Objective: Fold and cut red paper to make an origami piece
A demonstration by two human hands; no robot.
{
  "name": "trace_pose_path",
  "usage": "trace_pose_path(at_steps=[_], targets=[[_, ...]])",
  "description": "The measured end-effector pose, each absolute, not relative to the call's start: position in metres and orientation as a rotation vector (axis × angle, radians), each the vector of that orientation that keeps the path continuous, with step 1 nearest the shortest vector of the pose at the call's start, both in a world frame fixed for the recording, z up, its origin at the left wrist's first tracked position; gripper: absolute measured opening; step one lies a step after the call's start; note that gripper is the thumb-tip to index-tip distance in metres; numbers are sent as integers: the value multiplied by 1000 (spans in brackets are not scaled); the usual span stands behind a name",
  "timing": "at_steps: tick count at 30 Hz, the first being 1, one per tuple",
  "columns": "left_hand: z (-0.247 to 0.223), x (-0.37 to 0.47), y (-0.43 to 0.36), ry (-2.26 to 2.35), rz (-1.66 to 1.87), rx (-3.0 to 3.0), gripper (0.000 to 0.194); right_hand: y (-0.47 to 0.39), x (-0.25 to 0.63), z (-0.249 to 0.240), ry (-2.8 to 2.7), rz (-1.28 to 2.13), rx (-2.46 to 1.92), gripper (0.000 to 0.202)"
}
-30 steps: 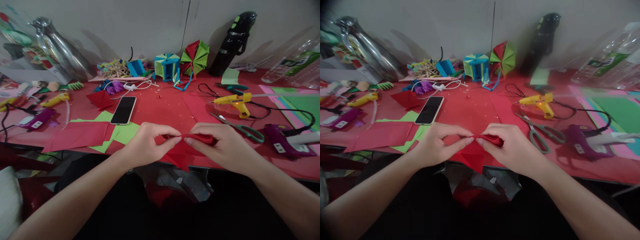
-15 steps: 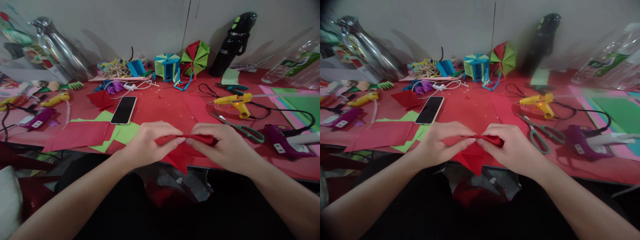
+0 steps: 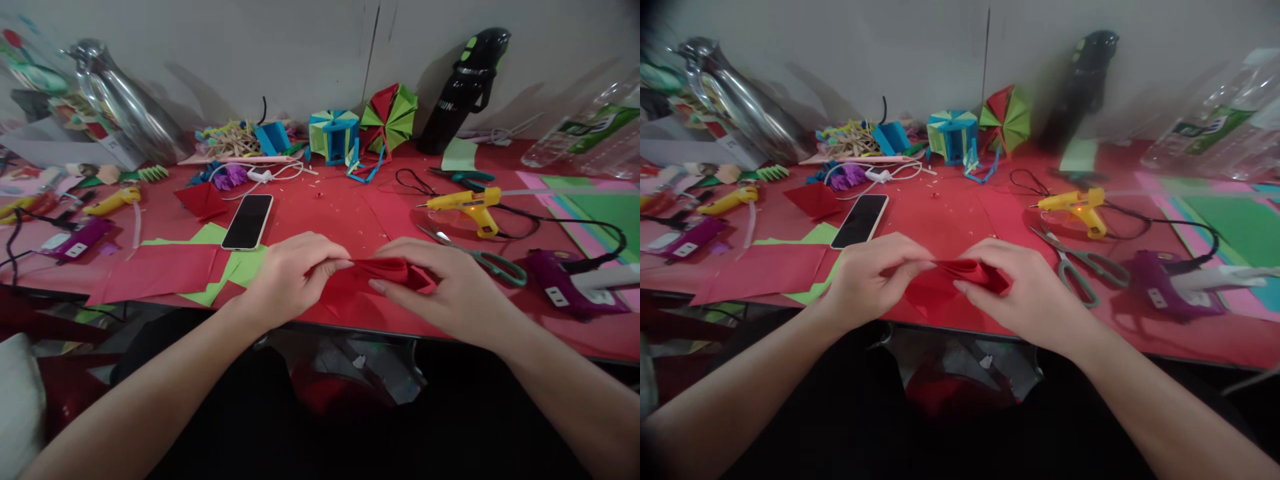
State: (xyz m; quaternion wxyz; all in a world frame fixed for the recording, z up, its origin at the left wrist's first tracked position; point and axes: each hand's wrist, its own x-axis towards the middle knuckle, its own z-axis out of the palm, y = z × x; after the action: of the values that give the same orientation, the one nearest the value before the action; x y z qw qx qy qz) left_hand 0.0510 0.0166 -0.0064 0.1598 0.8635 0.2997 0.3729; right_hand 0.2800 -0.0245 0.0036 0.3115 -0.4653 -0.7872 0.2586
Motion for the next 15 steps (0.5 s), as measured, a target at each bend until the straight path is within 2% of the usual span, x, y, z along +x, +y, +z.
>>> trace_pose_path(at_steps=[5,11,13,15], targets=[[-5,51,21,1063,1056,2257,10,-21,284,1,-1834,654,-1399,20],[-8,53,27,1124,1009,1984,16,-13,287,-10,-1457,1181,-1276,22],[-9,54,29,1133,973,1931,18,-11,288,-14,-1403,1221,-1298,21],[-10,54,31,1151,913,1888,19,-8,289,-17,-1392,1146,-1378,29]])
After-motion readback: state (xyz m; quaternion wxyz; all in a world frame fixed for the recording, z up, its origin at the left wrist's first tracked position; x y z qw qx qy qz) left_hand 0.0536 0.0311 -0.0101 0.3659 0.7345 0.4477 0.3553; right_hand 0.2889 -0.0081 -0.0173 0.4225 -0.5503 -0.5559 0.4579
